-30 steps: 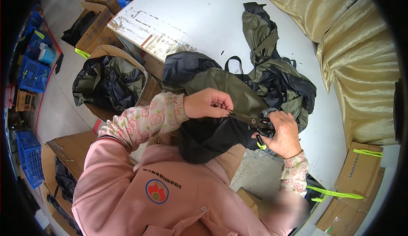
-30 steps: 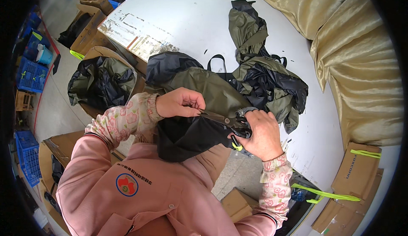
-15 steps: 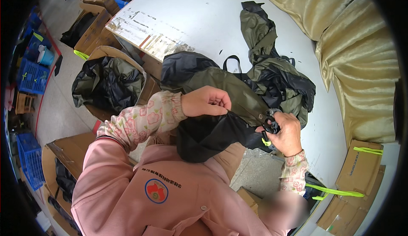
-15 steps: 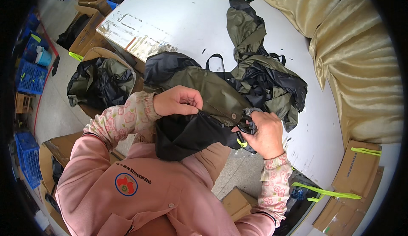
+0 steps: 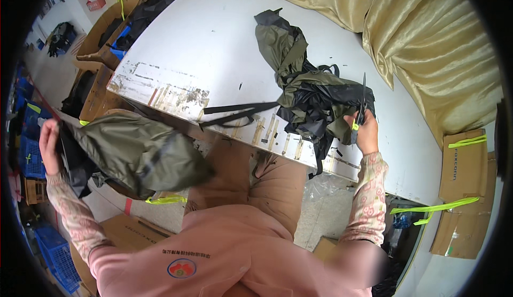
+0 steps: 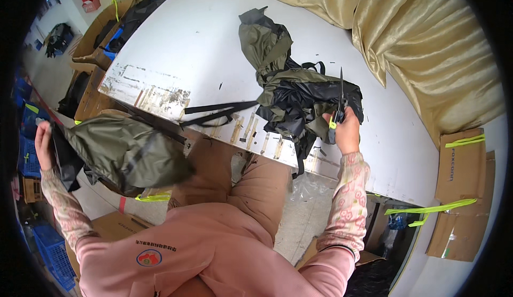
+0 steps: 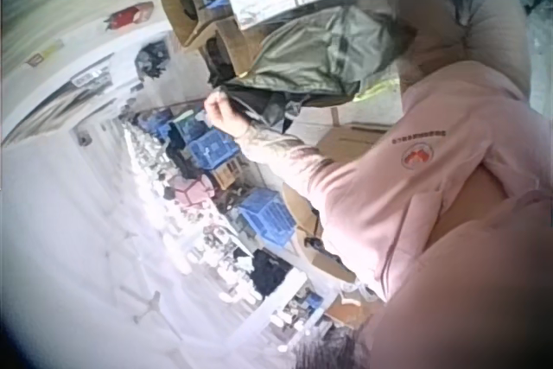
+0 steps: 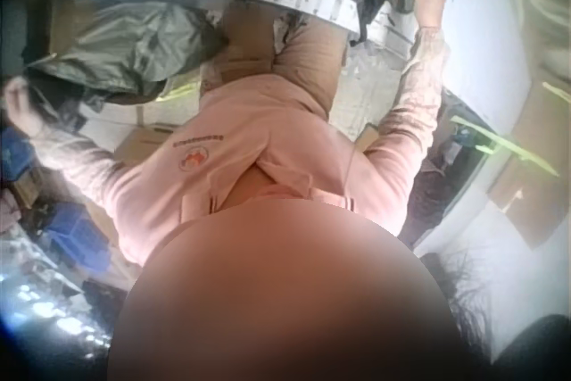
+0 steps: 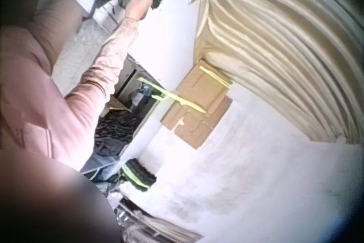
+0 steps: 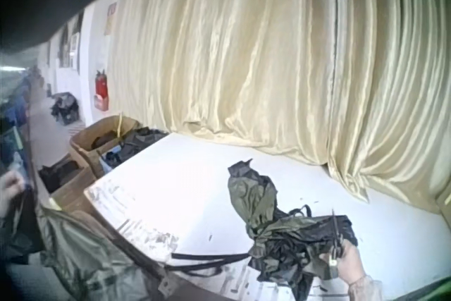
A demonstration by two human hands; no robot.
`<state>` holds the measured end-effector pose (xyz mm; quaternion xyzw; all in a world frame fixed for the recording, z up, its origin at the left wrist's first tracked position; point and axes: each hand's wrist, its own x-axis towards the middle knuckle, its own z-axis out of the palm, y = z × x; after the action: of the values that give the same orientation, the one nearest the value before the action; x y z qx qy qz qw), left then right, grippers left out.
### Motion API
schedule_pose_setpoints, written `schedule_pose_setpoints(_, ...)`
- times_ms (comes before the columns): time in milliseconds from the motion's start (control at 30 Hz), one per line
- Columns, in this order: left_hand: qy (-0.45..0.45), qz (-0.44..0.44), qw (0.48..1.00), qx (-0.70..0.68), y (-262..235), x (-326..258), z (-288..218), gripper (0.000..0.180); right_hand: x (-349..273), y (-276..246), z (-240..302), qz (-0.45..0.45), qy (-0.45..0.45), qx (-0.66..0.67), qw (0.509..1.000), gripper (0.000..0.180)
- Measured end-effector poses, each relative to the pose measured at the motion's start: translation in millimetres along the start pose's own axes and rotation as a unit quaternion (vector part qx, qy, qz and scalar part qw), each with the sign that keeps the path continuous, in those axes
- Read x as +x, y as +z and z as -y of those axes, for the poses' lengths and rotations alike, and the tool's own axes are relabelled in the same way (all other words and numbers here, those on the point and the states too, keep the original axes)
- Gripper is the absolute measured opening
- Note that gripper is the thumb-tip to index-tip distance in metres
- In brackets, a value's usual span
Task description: Manually trimming excess material and loose threads from olive green and black fabric components using scissors.
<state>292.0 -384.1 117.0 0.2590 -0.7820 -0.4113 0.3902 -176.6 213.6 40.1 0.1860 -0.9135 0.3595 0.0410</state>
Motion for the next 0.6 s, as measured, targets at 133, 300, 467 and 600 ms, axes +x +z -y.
schedule_pose_setpoints(133,-0.035,0.109,0.927,0.357,20,-12,21,0.011,40,28,-3,-0.064,-0.091,-0.076,0.991,0.033)
schedule_pose_setpoints(300,-0.005,0.22,0.969,0.116,165,-32,8,0.023,79,82,14,-0.027,-0.115,-0.176,0.977,0.035)
schedule_pose_setpoints(467,-0.05,0.443,0.894,-0.047,336,-51,5,0.04,81,80,26,-0.042,-0.075,-0.174,0.981,0.031)
schedule_pose_setpoints(600,0.1,0.386,0.912,-0.09,438,-57,-63,0.07,58,15,54,-0.093,-0.071,-0.051,0.992,0.028)
